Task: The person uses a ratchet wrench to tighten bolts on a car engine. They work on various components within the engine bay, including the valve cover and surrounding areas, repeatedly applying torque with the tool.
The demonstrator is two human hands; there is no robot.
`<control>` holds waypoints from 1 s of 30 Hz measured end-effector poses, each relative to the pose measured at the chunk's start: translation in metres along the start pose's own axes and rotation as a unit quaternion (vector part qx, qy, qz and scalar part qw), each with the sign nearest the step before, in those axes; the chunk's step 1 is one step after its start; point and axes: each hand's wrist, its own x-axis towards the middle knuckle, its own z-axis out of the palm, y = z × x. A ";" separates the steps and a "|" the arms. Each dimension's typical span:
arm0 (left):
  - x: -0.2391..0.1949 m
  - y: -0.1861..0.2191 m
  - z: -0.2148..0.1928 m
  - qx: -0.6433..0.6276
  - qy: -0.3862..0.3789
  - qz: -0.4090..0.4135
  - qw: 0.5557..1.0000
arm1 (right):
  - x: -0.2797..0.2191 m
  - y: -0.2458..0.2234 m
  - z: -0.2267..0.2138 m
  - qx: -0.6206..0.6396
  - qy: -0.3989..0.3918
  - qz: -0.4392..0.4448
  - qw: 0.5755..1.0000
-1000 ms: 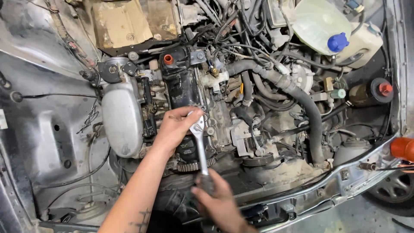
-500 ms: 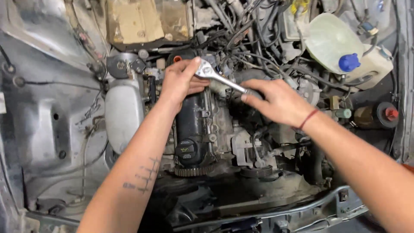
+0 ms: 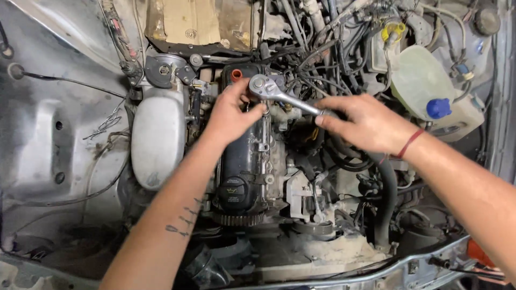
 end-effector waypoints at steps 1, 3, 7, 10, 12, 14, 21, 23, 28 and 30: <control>0.001 -0.009 0.009 -0.003 0.005 0.001 1.000 | -0.001 -0.001 0.010 -0.006 0.000 -0.001 1.000; 0.001 -0.028 0.027 0.080 0.099 0.050 0.991 | -0.004 -0.003 0.029 0.066 0.005 0.035 0.997; -0.003 -0.037 0.061 0.059 0.090 -0.023 0.994 | -0.005 -0.037 0.086 0.446 -0.040 0.125 0.885; -0.005 -0.010 0.064 -0.180 0.146 -0.243 0.942 | -0.003 -0.051 0.118 0.479 -0.044 0.070 0.874; -0.006 -0.075 0.072 0.161 0.092 0.055 0.981 | 0.004 -0.049 0.127 0.458 -0.073 0.048 0.885; -0.003 -0.072 0.077 0.168 0.110 0.068 0.977 | 0.013 -0.041 0.068 0.181 -0.156 0.076 0.968; 0.003 -0.023 0.060 0.191 0.016 -0.032 0.981 | 0.106 -0.025 -0.038 -0.615 0.085 -0.049 0.782; -0.005 -0.022 0.059 0.191 0.029 -0.004 0.981 | 0.147 -0.049 -0.024 -0.620 0.118 -0.140 0.763; -0.008 -0.029 0.060 0.197 0.053 0.014 0.979 | 0.200 -0.097 0.010 -0.563 0.133 -0.383 0.720; -0.009 -0.029 0.060 0.188 0.064 0.032 0.980 | 0.187 -0.102 0.000 -0.622 0.120 -0.320 0.705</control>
